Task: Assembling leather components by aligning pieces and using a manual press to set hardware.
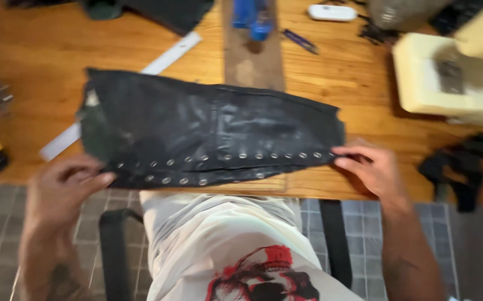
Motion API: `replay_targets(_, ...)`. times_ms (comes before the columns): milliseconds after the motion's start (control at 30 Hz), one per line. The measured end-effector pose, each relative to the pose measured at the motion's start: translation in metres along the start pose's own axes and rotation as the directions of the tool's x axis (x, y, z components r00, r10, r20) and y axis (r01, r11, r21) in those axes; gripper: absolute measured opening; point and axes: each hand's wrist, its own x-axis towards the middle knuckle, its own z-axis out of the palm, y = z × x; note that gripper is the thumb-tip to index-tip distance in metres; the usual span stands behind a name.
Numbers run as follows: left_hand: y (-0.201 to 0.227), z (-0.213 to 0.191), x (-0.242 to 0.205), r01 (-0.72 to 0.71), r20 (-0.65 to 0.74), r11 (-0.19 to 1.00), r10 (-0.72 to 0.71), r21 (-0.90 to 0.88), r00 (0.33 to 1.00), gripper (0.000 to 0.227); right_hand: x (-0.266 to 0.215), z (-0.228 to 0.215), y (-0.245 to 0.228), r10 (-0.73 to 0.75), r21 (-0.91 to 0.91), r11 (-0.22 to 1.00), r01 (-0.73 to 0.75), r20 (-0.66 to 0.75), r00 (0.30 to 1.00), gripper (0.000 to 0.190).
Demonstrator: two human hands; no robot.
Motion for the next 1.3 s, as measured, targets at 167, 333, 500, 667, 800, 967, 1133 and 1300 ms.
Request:
replay_targets(167, -0.016, -0.005, 0.005, 0.015, -0.018, 0.990, -0.013, 0.137, 1.000, 0.030, 0.004, -0.010, -0.026, 0.248, 0.034, 0.968, -0.250, 0.040, 0.968, 0.021)
replay_targets(333, -0.060, -0.018, 0.017, -0.262, 0.079, 0.952, 0.253, 0.156, 0.964, 0.020, 0.016, -0.009, -0.017, 0.215, 0.163, 0.963, -0.216, 0.024, 0.976, 0.019)
replay_targets(500, -0.032, -0.009, 0.010, -0.133, 0.075, 0.970, 0.120, 0.203, 0.990, 0.015, 0.008, -0.015, -0.013, -0.013, 0.167, 0.986, -0.008, 0.129, 0.992, 0.020)
replay_targets(667, -0.049, -0.015, 0.015, -0.174, 0.081, 0.978, 0.166, 0.112, 0.983, 0.015, 0.007, -0.009, -0.006, -0.157, 0.160, 0.978, 0.137, 0.119, 0.980, 0.012)
replay_targets(800, -0.040, -0.015, 0.011, -0.111, 0.110, 0.994, 0.113, -0.024, 0.987, 0.019, 0.005, -0.010, 0.019, -0.160, 0.186, 0.973, 0.137, 0.114, 0.981, 0.026)
replay_targets(967, -0.027, -0.014, 0.014, -0.051, 0.122, 0.996, 0.041, 0.079, 0.992, 0.019, 0.006, -0.007, -0.002, -0.052, 0.125, 0.991, 0.041, 0.086, 0.995, 0.020)
replay_targets(1133, -0.044, -0.020, 0.021, -0.011, 0.167, 0.990, 0.035, -0.141, 0.985, 0.029, 0.014, -0.005, -0.032, 0.225, 0.046, 0.973, -0.228, 0.057, 0.973, 0.009)
replay_targets(1300, -0.048, -0.022, 0.024, 0.023, 0.223, 0.967, 0.035, -0.253, 0.974, 0.037, 0.016, 0.000, -0.047, 0.318, 0.017, 0.948, -0.319, 0.030, 0.947, 0.007)
